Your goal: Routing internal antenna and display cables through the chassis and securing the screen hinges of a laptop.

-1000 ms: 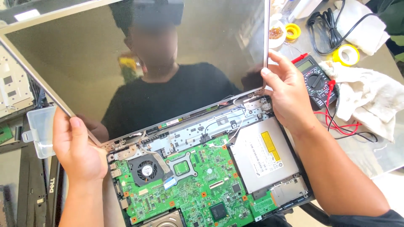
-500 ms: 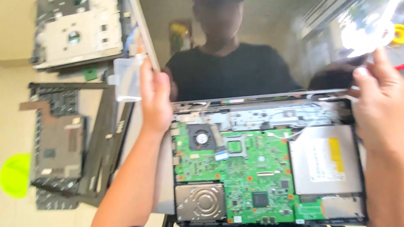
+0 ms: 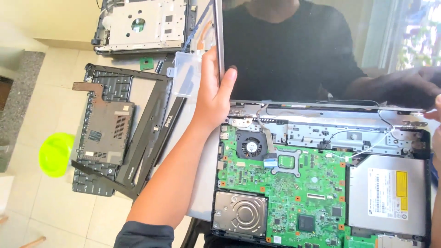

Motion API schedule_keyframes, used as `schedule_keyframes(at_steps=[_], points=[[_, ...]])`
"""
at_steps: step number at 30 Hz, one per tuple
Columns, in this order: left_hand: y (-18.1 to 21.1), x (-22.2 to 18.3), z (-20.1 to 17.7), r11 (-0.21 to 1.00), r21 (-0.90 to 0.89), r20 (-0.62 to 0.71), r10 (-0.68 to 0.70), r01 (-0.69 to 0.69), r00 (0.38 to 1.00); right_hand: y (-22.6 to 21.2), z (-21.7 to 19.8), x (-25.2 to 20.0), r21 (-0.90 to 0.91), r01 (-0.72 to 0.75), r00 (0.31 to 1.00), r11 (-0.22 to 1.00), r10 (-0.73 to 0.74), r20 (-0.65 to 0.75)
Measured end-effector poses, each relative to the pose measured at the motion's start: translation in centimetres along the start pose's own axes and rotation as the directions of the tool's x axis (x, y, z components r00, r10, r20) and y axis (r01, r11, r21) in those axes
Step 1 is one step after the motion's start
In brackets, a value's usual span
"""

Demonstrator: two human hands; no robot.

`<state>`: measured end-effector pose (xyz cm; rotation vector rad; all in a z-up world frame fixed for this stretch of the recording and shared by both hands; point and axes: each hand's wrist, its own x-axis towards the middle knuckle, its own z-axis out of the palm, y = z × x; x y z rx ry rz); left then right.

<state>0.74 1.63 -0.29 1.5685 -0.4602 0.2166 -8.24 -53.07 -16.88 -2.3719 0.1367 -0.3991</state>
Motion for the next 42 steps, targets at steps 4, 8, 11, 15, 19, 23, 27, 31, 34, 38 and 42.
schedule_keyframes(at_steps=[4,8,11,15,19,23,27,31,34,38,42], points=[[1.2,1.3,-0.1,0.990,0.127,-0.004,-0.065,0.065,0.998,-11.9,-0.6,0.9,-0.037,-0.364,0.931,0.931,0.362,-0.042],[1.8,2.8,-0.2,0.922,0.368,-0.033,-0.117,0.121,0.993,-16.4,-1.6,1.6,0.152,-0.279,0.951,0.948,0.295,-0.095],[0.9,3.5,-0.2,0.817,0.556,-0.048,-0.152,0.153,0.987,-20.7,-2.5,2.4,0.195,-0.152,0.984,0.969,0.168,-0.067],[-0.4,4.8,-0.5,0.711,0.681,-0.015,-0.223,0.173,0.975,-25.7,-3.1,2.9,0.104,-0.211,0.977,0.972,0.213,0.000],[-1.6,5.6,-0.8,0.620,0.774,0.034,-0.241,0.127,0.970,-26.5,-3.1,3.3,-0.040,-0.311,0.946,0.950,0.313,0.084],[-1.6,6.6,-0.9,0.509,0.850,0.050,-0.331,0.134,0.942,-21.4,-2.7,3.9,-0.105,-0.225,0.968,0.969,0.234,0.092],[-2.3,7.3,-0.9,0.482,0.867,0.092,-0.406,0.127,0.909,-19.6,-2.8,4.4,0.001,-0.089,0.994,0.996,0.089,0.059],[-2.5,8.1,-0.8,0.416,0.902,0.134,-0.526,0.117,0.840,-22.9,-3.5,4.3,-0.146,-0.273,0.961,0.951,0.277,0.009],[-2.4,8.6,-0.8,0.381,0.917,0.131,-0.571,0.120,0.810,-19.5,-3.2,4.7,-0.187,-0.285,0.958,0.940,0.282,-0.046],[-3.2,8.6,-1.2,0.347,0.935,0.155,-0.581,0.072,0.799,-18.6,-3.0,5.0,-0.266,-0.203,0.979,0.943,0.201,-0.032],[-2.0,8.7,-0.1,0.260,0.965,0.146,-0.622,0.026,0.769,-18.4,-3.9,4.4,-0.286,-0.167,0.985,0.943,0.169,-0.015]])
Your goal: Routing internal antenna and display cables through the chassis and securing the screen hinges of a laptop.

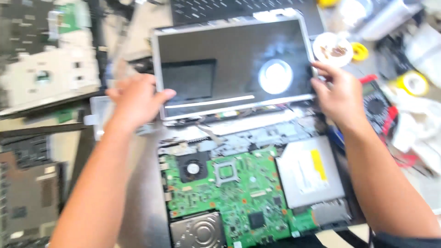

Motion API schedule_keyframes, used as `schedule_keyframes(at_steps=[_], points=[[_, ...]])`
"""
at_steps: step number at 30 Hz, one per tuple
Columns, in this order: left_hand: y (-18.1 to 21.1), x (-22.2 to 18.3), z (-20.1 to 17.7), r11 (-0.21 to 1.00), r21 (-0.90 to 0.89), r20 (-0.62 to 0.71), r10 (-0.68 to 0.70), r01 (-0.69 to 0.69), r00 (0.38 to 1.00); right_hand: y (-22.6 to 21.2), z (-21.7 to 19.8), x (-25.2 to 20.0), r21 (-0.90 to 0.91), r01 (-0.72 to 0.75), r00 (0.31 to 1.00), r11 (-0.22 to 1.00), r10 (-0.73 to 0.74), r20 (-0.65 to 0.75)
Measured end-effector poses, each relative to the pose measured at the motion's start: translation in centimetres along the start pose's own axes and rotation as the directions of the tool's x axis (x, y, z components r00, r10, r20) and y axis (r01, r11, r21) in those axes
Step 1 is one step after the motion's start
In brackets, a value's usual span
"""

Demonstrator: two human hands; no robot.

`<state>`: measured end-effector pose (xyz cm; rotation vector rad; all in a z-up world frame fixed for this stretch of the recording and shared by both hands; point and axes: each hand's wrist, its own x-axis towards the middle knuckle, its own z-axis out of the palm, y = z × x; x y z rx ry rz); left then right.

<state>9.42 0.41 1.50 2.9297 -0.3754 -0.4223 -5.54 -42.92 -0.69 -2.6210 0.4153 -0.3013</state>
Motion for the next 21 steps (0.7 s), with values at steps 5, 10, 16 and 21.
schedule_keyframes(at_steps=[5,10,16,21], points=[[0.2,-0.2,-1.4,0.996,0.073,0.039,-0.053,0.050,0.998,-0.4,-1.6,0.3,-0.045,0.295,0.951,0.954,-0.298,-0.085],[0.4,-1.8,-2.0,0.998,-0.057,-0.056,-0.042,0.039,0.998,-2.2,-5.9,-0.9,-0.034,0.410,0.889,0.911,-0.391,0.238],[3.0,-9.7,-5.8,0.971,0.108,0.047,0.207,-0.211,0.977,-3.2,-6.6,-2.1,-0.337,0.564,0.763,0.754,-0.318,0.563],[2.4,-12.0,-2.6,0.953,0.179,0.247,0.196,-0.243,0.949,-5.1,-6.5,-1.0,-0.414,0.601,0.709,0.684,-0.216,0.672]])
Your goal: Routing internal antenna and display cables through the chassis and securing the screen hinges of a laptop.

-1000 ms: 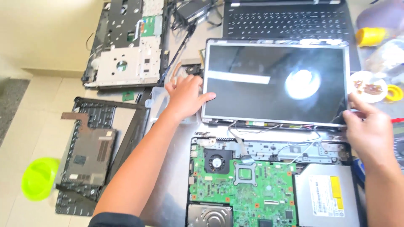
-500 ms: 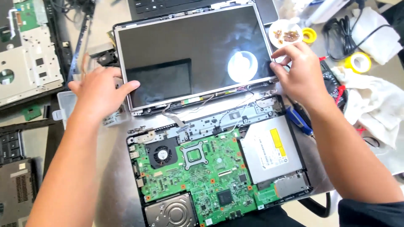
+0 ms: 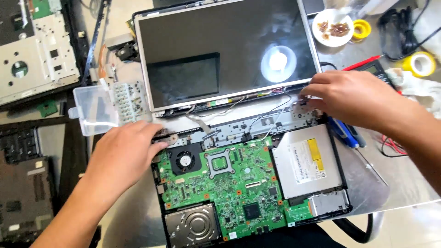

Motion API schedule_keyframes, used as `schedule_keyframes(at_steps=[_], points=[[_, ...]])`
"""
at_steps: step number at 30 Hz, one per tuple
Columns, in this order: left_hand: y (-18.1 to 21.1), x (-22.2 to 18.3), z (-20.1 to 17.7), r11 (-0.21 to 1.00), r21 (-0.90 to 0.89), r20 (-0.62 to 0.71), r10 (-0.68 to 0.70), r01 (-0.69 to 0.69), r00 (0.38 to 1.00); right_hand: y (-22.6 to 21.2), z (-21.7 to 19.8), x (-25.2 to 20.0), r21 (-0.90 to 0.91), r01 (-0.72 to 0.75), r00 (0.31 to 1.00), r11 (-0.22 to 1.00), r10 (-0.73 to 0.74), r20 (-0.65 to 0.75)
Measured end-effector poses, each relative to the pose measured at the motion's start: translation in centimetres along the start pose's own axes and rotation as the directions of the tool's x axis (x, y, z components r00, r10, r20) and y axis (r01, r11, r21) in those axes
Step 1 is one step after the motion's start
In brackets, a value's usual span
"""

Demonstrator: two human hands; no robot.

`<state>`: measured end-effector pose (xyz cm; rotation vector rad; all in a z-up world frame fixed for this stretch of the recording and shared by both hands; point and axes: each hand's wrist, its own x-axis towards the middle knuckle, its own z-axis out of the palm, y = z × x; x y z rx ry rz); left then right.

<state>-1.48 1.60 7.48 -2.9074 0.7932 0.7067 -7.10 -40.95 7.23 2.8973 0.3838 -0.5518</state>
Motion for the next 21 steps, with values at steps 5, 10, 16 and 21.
schedule_keyframes(at_steps=[5,10,16,21], points=[[-1.6,-0.1,2.2,0.996,0.014,-0.221,0.090,-0.089,0.971,3.1,7.4,3.5,-0.219,0.061,0.998,0.974,-0.054,0.041],[-0.8,1.5,1.9,0.984,-0.069,-0.147,0.151,-0.162,0.978,7.7,14.9,5.6,-0.205,0.127,0.991,0.971,-0.115,0.066],[-0.3,1.9,1.7,0.989,0.084,-0.184,0.137,-0.124,0.973,8.4,16.7,5.5,-0.287,0.081,0.997,0.955,-0.072,0.043],[-0.7,2.3,2.0,0.983,0.048,-0.218,0.181,-0.175,0.959,8.1,16.1,5.1,-0.243,0.105,0.994,0.964,-0.104,0.017]])
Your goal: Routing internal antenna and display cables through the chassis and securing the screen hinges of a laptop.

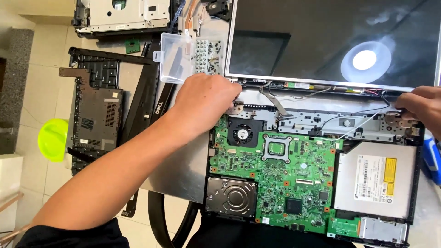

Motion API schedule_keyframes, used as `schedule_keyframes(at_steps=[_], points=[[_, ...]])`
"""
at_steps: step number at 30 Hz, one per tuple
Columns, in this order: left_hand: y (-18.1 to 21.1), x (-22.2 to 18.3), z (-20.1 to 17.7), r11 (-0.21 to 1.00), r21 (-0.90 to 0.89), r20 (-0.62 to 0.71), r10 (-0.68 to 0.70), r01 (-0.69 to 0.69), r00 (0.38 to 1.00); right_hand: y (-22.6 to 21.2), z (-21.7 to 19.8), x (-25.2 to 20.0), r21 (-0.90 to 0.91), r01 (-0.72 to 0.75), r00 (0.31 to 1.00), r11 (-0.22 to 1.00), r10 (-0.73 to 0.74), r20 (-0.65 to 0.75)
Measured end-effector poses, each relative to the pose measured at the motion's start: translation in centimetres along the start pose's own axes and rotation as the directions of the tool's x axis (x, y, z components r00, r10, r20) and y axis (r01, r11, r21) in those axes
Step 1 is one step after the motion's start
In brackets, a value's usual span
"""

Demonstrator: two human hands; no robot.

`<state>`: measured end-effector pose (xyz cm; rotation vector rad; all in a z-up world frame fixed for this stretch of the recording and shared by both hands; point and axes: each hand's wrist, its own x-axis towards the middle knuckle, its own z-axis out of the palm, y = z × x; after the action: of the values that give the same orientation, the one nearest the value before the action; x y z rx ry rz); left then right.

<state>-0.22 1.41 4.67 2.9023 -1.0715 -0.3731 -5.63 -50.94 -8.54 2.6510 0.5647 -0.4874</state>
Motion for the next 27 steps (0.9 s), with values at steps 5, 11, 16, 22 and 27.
schedule_keyframes(at_steps=[5,11,16,22,27], points=[[-0.6,0.6,0.9,0.998,0.041,-0.014,0.038,-0.038,0.999,0.2,0.3,0.1,-0.026,0.015,1.000,1.000,-0.016,-0.017],[-0.6,0.4,1.2,0.993,0.064,-0.109,0.105,-0.099,0.988,1.1,0.8,0.5,-0.067,0.114,0.991,0.991,-0.118,-0.059],[-0.4,0.6,0.8,0.992,0.053,-0.078,0.118,-0.114,0.990,1.1,0.8,0.6,-0.081,0.115,0.992,0.990,-0.119,-0.047],[-0.8,0.9,1.6,0.991,0.077,-0.079,0.118,-0.112,0.990,0.1,-0.6,0.2,-0.059,0.049,0.996,0.997,-0.053,-0.077],[-0.9,1.0,1.4,0.992,0.066,-0.045,0.112,-0.109,0.993,-0.1,-0.9,0.1,-0.070,0.039,0.997,0.997,-0.043,-0.059]])
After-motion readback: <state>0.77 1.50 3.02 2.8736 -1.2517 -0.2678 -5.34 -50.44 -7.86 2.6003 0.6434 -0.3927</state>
